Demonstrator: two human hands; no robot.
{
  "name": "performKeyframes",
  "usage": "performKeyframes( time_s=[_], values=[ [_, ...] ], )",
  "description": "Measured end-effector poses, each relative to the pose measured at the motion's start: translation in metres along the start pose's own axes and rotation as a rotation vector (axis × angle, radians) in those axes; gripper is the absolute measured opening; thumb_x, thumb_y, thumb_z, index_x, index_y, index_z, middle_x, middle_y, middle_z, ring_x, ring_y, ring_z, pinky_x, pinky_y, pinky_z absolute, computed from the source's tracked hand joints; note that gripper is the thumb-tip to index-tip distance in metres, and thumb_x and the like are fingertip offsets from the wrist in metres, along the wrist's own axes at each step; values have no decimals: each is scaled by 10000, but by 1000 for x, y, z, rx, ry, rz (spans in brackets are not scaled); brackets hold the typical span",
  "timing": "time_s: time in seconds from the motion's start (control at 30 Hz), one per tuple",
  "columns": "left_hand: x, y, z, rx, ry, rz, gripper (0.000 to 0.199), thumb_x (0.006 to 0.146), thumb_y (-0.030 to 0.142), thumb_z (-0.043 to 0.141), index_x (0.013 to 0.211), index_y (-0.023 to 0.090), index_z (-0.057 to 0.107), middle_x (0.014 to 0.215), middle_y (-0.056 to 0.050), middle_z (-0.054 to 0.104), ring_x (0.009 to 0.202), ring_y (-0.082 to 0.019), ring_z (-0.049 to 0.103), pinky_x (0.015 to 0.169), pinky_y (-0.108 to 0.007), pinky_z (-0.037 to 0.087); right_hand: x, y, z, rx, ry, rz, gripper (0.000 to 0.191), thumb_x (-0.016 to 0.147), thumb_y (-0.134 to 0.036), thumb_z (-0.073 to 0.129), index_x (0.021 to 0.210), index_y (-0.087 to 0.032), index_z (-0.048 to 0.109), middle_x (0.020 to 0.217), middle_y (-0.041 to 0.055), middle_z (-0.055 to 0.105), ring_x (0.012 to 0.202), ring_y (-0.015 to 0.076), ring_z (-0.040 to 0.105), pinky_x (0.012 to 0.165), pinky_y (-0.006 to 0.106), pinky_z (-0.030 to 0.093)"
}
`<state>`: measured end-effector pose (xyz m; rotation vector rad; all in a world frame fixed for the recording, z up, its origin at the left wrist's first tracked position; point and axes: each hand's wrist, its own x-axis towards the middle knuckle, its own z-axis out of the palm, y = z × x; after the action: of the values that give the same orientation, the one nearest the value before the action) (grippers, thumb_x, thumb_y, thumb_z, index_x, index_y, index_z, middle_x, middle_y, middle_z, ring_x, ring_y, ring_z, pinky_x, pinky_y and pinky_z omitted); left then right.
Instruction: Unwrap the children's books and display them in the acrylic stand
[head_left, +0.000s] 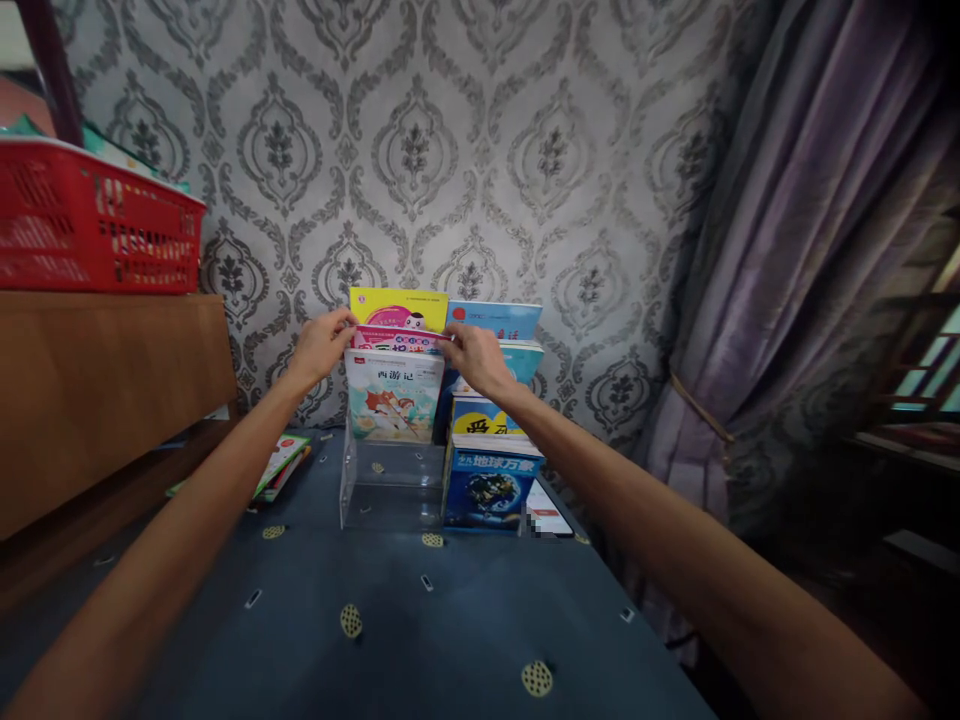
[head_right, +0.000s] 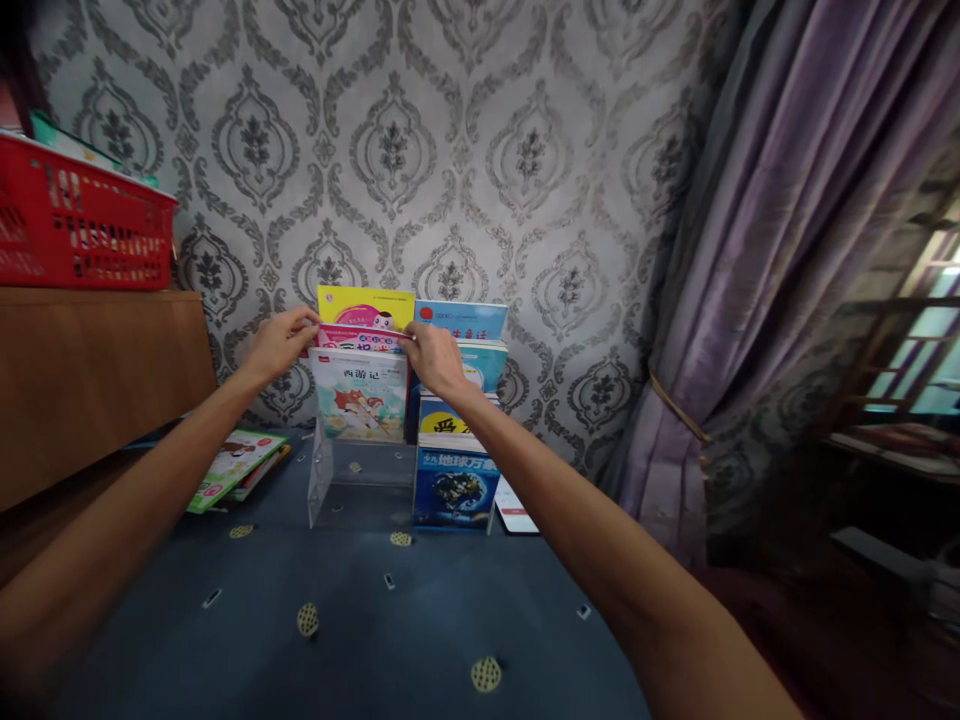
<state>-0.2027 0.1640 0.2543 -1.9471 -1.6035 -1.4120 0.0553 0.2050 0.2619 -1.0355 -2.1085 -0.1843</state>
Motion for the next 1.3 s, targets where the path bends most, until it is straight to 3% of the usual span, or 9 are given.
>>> performKeyframes(
  time_s=[0.3,0.47,0.63,0.73,0.93,1.3],
  values=[
    [-2,8,-5,328,-63,42,279,853,252,521,981,185,761,949,-71,765,889,-223,668,819,-307,482,-2,6,4,-30,-125,-61,267,970,-219,493,939,-159,751,778,64,738,741,179,663,669,230,409],
    [-3,5,-7,358,-149,50,361,870,258,462,1010,165,781,949,-84,776,848,-222,676,798,-298,478,0,5,4,-13,-187,-62,320,979,-205,454,845,-153,739,721,58,731,735,177,673,672,224,423],
    [-5,5,-7,406,-138,61,381,901,301,446,1022,167,781,948,-89,780,819,-211,670,783,-287,467,1,3,6,-29,-185,-32,322,982,-196,442,840,-150,726,723,62,734,739,181,676,686,232,426],
    [-5,5,-6,422,-135,55,373,915,301,444,1020,176,780,962,-87,781,833,-204,673,785,-276,464,-1,3,9,-24,-145,-23,334,1006,-230,415,914,-147,725,797,80,749,774,188,682,705,243,430],
    [-8,4,-3,439,-133,51,350,930,338,480,1074,191,764,1021,-83,776,902,-211,683,817,-277,473,-9,10,23,-58,-43,-37,396,994,-388,489,1315,-178,589,1002,86,755,923,237,674,762,282,442],
    [-16,14,-7,637,-186,36,431,952,480,479,1236,233,690,1139,-110,740,1044,-289,667,855,-347,480,-9,13,29,-92,-60,-39,430,977,-299,485,1384,-175,547,1127,102,731,1041,252,646,856,320,458]
  ],
)
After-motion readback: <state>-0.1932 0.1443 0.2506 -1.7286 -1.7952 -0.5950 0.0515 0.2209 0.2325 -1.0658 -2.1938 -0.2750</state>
